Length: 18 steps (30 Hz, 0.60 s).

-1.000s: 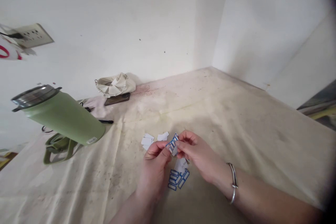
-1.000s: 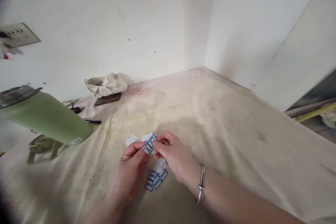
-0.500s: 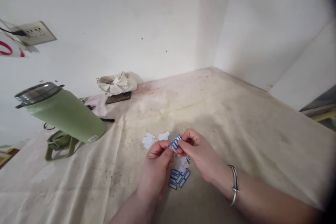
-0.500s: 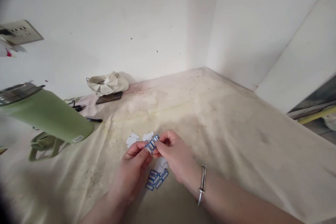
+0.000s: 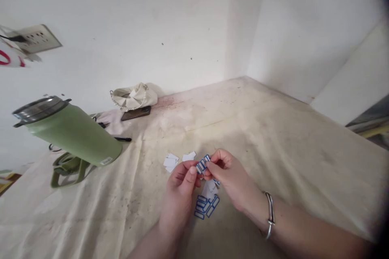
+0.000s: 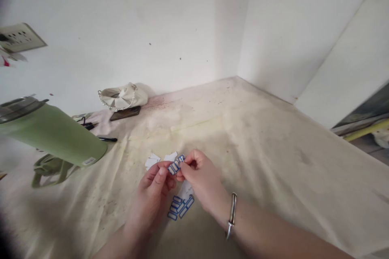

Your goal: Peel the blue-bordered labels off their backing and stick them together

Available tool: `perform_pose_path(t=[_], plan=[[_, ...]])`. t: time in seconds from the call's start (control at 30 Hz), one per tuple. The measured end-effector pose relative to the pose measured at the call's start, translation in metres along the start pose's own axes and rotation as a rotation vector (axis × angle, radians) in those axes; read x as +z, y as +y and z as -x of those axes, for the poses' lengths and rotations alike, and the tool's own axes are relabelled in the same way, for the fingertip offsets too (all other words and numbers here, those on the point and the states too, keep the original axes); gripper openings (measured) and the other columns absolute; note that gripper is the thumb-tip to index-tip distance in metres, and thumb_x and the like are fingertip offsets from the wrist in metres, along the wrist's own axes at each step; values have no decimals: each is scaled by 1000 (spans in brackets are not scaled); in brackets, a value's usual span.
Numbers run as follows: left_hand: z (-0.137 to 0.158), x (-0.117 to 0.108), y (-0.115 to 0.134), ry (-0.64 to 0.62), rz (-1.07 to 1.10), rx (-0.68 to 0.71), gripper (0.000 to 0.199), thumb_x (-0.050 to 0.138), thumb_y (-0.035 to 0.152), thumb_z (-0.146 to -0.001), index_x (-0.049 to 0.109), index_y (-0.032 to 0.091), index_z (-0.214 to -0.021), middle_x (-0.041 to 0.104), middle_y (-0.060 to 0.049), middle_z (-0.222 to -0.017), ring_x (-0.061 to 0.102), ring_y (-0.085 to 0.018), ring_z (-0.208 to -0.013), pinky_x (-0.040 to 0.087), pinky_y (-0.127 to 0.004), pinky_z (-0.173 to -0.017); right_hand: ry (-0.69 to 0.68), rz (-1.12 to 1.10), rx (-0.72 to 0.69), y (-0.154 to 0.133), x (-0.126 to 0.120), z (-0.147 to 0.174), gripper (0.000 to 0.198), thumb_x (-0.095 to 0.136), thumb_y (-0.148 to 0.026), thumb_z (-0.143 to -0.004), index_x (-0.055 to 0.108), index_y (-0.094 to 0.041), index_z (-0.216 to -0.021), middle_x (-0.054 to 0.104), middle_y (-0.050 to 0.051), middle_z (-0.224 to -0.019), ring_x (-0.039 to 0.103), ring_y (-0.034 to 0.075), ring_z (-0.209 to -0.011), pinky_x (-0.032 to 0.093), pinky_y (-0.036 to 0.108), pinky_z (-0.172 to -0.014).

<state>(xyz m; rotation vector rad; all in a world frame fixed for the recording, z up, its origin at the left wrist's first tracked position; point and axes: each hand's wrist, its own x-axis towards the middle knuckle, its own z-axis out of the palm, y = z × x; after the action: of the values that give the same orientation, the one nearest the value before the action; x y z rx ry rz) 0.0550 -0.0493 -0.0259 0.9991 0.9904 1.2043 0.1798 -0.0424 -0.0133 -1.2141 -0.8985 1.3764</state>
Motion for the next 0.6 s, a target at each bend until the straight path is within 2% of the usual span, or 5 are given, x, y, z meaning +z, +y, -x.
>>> perform_pose_path(t=[0.2,0.33,0.43,0.5,0.6], plan=[[-2,2,4,70,-175,12,14,65,30,-75,61,16,-74,62,-1,-68,52,-11,-63,39,-23,-62,-53,36,4,2,-2,1,11,56,-25,-75,48,-19,-70,59,-3,-62,60,13,-61,47,26,-62],[-5,-4,5,158,-151,43,13,65,29,-74,61,16,-76,57,2,-65,47,-9,-57,37,-21,-57,-23,109,-122,-3,-14,-7,11,50,-31,-81,49,-20,-79,56,-3,-66,56,12,-62,46,26,-62],[-7,-9,6,206,-114,58,16,66,32,-73,61,16,-75,56,2,-64,47,-9,-56,37,-21,-56,29,366,-193,-5,-25,-18,8,50,-27,-79,52,-19,-81,56,-1,-73,55,14,-66,44,27,-63],[-8,-10,6,225,-110,55,18,66,33,-71,61,16,-74,56,2,-62,47,-9,-54,37,-21,-55,-18,588,-286,-2,-29,-24,8,52,-20,-77,55,-19,-84,59,2,-79,55,15,-70,44,27,-65],[-8,-9,7,241,-95,50,20,67,35,-69,61,16,-73,55,3,-60,47,-9,-53,36,-21,-53,-121,847,-428,8,-31,-29,21,55,-15,-75,61,-18,-95,59,6,-95,55,16,-76,44,28,-69]])
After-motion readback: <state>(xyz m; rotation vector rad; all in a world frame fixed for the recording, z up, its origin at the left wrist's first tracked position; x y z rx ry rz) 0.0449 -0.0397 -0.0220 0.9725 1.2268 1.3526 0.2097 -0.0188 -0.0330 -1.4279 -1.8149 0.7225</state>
